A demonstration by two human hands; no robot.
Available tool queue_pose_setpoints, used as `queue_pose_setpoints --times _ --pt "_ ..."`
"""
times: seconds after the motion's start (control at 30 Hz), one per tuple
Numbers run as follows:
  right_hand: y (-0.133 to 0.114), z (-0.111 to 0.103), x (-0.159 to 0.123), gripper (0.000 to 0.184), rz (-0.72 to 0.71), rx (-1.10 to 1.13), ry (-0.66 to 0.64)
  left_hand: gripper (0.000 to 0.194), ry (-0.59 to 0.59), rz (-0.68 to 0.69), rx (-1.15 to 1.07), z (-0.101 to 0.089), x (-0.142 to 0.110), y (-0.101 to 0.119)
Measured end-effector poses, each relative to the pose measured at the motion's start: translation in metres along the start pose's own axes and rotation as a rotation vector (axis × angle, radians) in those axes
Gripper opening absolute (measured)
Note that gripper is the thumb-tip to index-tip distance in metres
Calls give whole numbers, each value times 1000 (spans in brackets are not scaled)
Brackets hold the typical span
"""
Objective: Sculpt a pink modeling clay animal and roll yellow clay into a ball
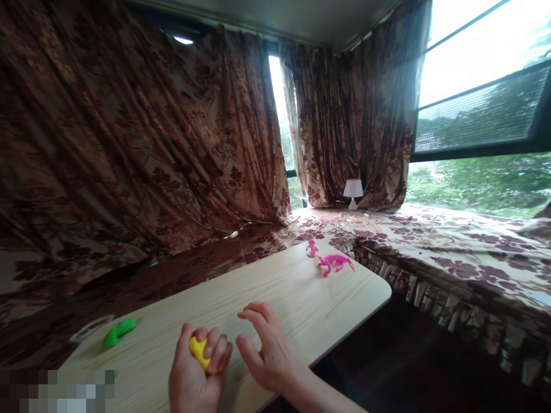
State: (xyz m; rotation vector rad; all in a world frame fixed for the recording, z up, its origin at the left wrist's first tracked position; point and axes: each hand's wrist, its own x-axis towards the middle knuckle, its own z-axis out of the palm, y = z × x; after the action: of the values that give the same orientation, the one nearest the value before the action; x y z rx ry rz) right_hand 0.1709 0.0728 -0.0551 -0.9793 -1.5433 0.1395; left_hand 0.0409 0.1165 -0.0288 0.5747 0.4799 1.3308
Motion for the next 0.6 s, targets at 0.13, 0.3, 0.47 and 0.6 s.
queue_pose_setpoints --times 0.13,0.3,0.47,0.6 --pt "-2 -1 1 36 11 2 -8 29 68 -27 111 4 1 -10" --pt "2 0 4 38 31 6 -23 42 61 -177 180 16 -5 -22" --pt "12 10 6 33 115 -1 42 27 37 -199 156 21 -11 -31" --pt "7 3 4 39 90 -60 -97 23 84 -190 160 9 -3 -41"
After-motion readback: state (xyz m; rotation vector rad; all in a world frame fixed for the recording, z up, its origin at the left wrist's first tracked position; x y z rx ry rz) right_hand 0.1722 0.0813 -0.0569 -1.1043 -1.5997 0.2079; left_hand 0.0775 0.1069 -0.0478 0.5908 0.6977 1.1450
